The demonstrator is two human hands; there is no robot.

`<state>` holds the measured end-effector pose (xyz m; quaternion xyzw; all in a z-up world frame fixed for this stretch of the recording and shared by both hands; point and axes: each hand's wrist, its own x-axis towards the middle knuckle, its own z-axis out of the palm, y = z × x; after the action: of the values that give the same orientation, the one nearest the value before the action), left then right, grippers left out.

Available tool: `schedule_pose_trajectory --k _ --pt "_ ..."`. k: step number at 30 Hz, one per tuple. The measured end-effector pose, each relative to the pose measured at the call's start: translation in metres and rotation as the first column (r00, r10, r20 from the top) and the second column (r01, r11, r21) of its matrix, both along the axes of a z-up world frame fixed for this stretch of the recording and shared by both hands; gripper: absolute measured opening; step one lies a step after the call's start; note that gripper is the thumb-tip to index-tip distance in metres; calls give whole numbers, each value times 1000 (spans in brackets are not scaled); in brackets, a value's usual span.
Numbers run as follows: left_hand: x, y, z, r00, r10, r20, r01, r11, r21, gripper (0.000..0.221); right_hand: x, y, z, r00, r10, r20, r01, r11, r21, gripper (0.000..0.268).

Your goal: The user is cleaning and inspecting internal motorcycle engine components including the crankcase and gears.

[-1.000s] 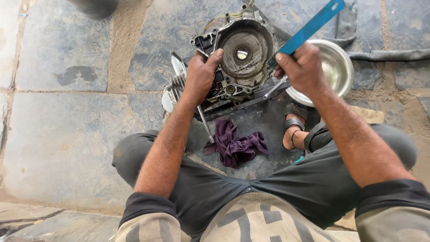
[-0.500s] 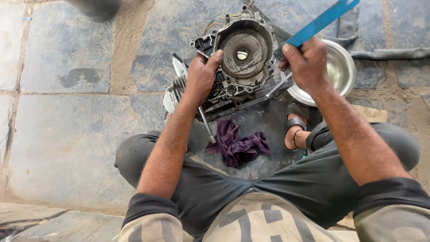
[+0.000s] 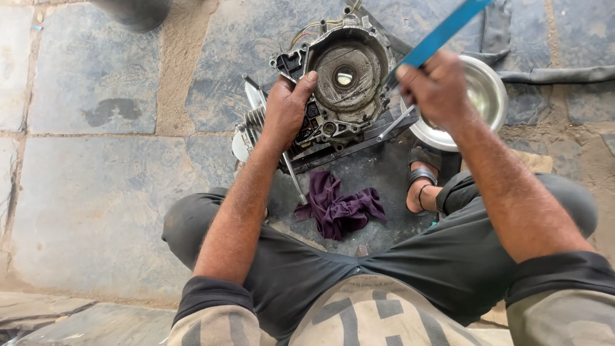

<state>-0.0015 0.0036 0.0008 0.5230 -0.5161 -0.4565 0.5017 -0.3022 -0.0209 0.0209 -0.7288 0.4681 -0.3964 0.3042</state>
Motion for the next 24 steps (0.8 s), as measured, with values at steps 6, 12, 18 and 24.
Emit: schedule_pose_trajectory --k 6,12,18,24 --pt "-3 3 1 999 8 50 -7 1000 -21 48 9 5 -5 999 24 27 -23 999 -49 23" --pt "-3 4 9 999 8 43 -11 998 61 48 1 8 16 851 -29 524 -41 992 120 11" --pt "-1 3 6 997 13 72 -16 999 42 47 -21 -16 0 807 -85 584 105 994 0 9" --pt "2 3 0 1000 -7 11 7 1000 21 45 -5 -26 -48 925 -348 151 335 936 110 17"
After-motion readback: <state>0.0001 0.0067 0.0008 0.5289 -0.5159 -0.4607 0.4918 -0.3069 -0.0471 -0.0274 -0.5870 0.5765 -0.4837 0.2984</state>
